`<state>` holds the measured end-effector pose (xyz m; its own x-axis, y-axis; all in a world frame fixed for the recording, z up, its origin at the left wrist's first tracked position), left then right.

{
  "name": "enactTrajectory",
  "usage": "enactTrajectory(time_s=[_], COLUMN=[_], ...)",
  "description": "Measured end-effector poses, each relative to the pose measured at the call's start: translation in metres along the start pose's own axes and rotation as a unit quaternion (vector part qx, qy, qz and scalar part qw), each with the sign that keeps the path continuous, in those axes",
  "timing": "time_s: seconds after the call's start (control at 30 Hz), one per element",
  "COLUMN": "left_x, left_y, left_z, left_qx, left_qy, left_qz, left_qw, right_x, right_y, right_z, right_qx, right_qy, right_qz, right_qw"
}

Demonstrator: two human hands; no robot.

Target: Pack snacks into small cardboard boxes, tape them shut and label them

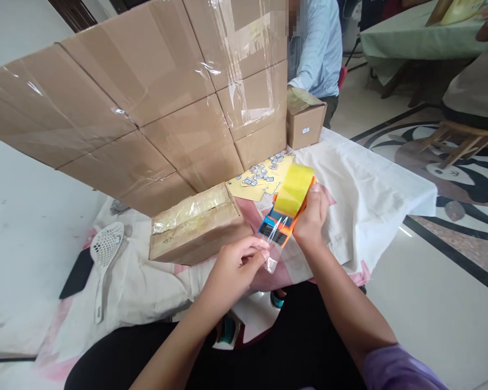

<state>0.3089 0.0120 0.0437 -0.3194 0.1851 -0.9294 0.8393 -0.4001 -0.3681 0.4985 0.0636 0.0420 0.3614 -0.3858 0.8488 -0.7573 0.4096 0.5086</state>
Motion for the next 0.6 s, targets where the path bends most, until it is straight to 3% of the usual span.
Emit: enactTrajectory(time_s=[0.43,0.6], left_x=[-0.003,0.005], left_y=[0.003,0.007], left_z=[0.007,0.010], left_qx=[0.032,0.028], left_qy=[-0.010,-0.024], left_qz=[0.050,0.047], left_qw=[0.998,0.998], right_x=[0.007,0.004], right_y=[-0.004,-0.012], right_z=[0.008,0.005], right_qx=[-0.044,-0.051], right_qy=[0.040,0.030], right_qz=[-0.033,0.021], right_qw=[0.998,0.998])
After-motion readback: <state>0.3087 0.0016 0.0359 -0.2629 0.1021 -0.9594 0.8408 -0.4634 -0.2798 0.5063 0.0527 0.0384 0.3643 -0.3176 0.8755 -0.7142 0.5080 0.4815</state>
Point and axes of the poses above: each hand's wrist, its own z-axis away from the middle knuckle, its own y-axis out of the palm, x = y × z, the point moved 9 cm from there along -z, towards the middle knuckle, and after that the axes turned 14 degrees about y, right-handed, at the moved point
